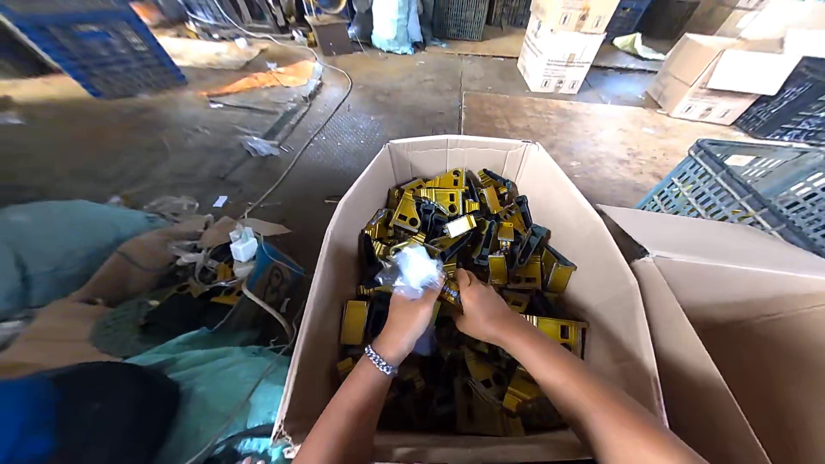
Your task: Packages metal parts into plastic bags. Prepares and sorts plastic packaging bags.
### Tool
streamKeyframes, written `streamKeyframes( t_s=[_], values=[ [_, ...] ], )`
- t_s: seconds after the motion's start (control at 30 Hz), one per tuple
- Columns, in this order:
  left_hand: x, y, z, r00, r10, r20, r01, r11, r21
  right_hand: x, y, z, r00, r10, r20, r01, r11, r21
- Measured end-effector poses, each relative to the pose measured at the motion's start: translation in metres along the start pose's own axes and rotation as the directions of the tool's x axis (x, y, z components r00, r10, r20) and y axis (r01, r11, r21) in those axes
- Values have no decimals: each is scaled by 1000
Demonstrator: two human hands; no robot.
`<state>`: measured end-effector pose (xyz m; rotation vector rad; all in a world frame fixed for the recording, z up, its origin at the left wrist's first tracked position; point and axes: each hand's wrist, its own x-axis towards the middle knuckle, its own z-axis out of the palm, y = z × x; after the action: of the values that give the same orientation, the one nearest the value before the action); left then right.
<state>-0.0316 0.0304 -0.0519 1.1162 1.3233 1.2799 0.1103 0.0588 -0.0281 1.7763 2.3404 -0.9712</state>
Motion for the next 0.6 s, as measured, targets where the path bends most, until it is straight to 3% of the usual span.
streamKeyframes(
  t_s=[0.1, 0.17, 0.27, 0.37, 0.43, 0.47, 0.53, 0.6],
  values=[
    [-3, -14, 5, 983, 185, 17, -185, 964, 189, 8, 15, -1, 997, 41, -62, -30, 985, 170],
    [0, -25, 7, 958, 286, 13, -283, 940, 193, 5, 12, -7, 997, 64, -31, -62, 996, 70],
    [4, -24, 4, 957, 280, 72, -287, 951, 116, -7, 9, -12, 999, 7, 46, -6, 1000, -20],
    [6, -26, 0, 914, 381, 141, -403, 894, 198, -4, 22, -6, 997, 39, 73, -51, 986, 161],
    [9, -28, -1, 811, 566, 151, -577, 726, 376, -5, 28, -4, 997, 44, 68, -63, 949, 310],
    [12, -29, -4, 761, 628, 162, -624, 641, 448, -10, 32, -3, 999, 28, 32, -39, 883, 467],
    [17, -28, -15, 732, 666, 146, -625, 570, 533, -21, 34, -4, 998, 28, -59, 22, 710, 704],
    [18, -28, -21, 703, 701, 123, -632, 536, 560, -23, 36, -6, 972, 50, -228, 137, 668, 732]
  ],
)
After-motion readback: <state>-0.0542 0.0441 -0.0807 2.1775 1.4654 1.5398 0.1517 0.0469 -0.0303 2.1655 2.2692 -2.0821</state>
